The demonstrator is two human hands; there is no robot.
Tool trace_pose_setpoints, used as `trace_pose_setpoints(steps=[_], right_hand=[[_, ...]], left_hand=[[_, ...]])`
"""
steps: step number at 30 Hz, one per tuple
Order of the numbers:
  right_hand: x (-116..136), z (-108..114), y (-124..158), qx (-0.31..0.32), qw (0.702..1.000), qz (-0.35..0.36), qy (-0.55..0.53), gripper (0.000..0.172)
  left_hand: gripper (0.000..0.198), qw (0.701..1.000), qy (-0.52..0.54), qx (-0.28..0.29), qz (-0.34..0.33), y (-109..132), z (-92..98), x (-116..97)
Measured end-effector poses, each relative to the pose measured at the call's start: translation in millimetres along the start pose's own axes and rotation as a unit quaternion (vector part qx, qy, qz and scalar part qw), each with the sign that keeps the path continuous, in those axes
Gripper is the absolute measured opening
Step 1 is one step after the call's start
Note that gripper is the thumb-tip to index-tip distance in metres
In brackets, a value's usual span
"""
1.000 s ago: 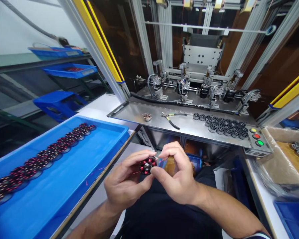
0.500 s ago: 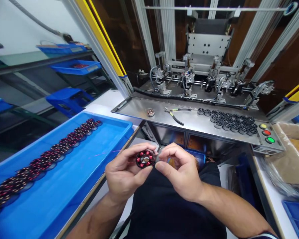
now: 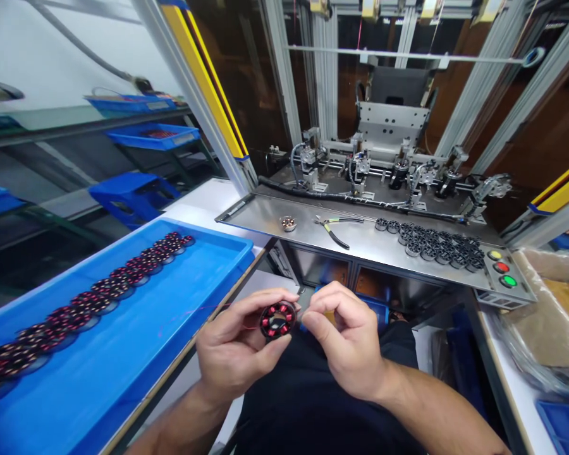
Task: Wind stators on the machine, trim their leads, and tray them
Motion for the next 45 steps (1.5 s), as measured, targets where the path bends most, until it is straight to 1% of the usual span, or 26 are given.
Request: trace_pose_setpoints(steps=[2,5,6,9,11,13,15,17,20,22,25,27,28,30,31,32,34,35,37,39,41,43,44,45], right_hand=[[1,1,2,-0.002,1.000,0.007,0.009,0.010],[2,2,2,0.023,0.999,0.042,0.019,0.006],[3,3,1,0.032,0.997,0.059,0.025,0.006],[5,4,-5,0.057,0.990,0.116,0.047,0.018],[8,3,-9,0.076,0.984,0.152,0.056,0.024],[11,2,-10,0.083,0.979,0.176,0.065,0.024],[14,1,-8,0.063,0.979,0.176,0.078,0.021],[15,0,-3,0.027,0.985,0.151,0.084,0.017],[16,-3,8,-0.009,0.990,0.123,0.068,0.015],[16,-6,13,-0.019,0.990,0.128,0.052,0.015],[12,-5,14,-0.010,0.990,0.138,0.034,0.016],[9,0,9,0.016,0.989,0.142,0.027,0.017],[9,3,4,0.034,0.988,0.146,0.024,0.020],[9,10,-9,0.081,0.984,0.155,0.019,0.035],[10,11,-16,0.111,0.981,0.159,0.017,0.040],[13,12,-23,0.144,0.976,0.164,0.014,0.042],[18,10,-36,0.201,0.962,0.184,0.008,0.037],[21,8,-41,0.221,0.955,0.198,0.008,0.032],[25,4,-47,0.244,0.943,0.227,0.010,0.023],[27,1,-48,0.252,0.935,0.248,0.006,0.015],[27,1,-45,0.241,0.933,0.266,0.006,0.011],[28,4,-37,0.191,0.934,0.300,0.037,0.006],[28,6,-33,0.155,0.931,0.324,0.064,0.007],[30,9,-28,0.116,0.924,0.353,0.093,0.012]], left_hand=[[0.053,1.000,0.016,-0.007,0.019,1,0.0,1],[0.050,0.998,0.049,-0.010,0.047,0,0.4,1],[0.048,0.996,0.063,-0.005,0.057,-1,0.3,1],[0.043,0.991,0.102,0.012,0.090,-4,-0.6,0],[0.039,0.988,0.110,0.013,0.105,-6,-1.3,-1],[0.037,0.987,0.108,0.010,0.115,-8,-2.2,-3],[0.035,0.987,0.109,0.009,0.120,-8,-3.3,-4],[0.035,0.989,0.100,0.004,0.111,-7,-4.2,-3],[0.042,0.997,0.050,-0.019,0.058,-3,-4.7,-3],[0.046,0.999,0.014,-0.027,0.023,-1,-5.8,-4],[0.046,0.999,0.009,-0.033,0.021,-1,-7.4,-5],[0.042,0.997,0.046,-0.026,0.050,-4,-8.0,-5],[0.039,0.995,0.072,-0.015,0.072,-5,-8.4,-5],[0.032,0.982,0.128,0.021,0.137,-7,-9.9,-5],[0.031,0.971,0.155,0.041,0.178,-7,-11.0,-4],[0.032,0.957,0.179,0.060,0.218,-7,-12.5,-3],[0.036,0.930,0.217,0.086,0.285,-5,-15.9,-3],[0.036,0.920,0.228,0.094,0.305,-4,-17.7,-3],[0.034,0.911,0.236,0.101,0.323,-2,-21.0,-3],[0.033,0.911,0.232,0.098,0.327,-2,-22.8,-3],[0.037,0.909,0.224,0.089,0.340,-2,-23.4,-2],[0.040,0.902,0.225,0.086,0.358,-2,-23.8,0],[0.040,0.898,0.231,0.085,0.365,-2,-24.2,0],[0.039,0.896,0.239,0.081,0.366,-2,-24.7,0]])
Point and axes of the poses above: each hand's wrist, its own y-axis away from the middle knuckle, its own z-axis out of the back of the hand, x = y × z, the point moved 3 cm from there along -y, towards the middle knuckle, and after that the axes turned 10 degrees about -x, right-handed, at the moved point
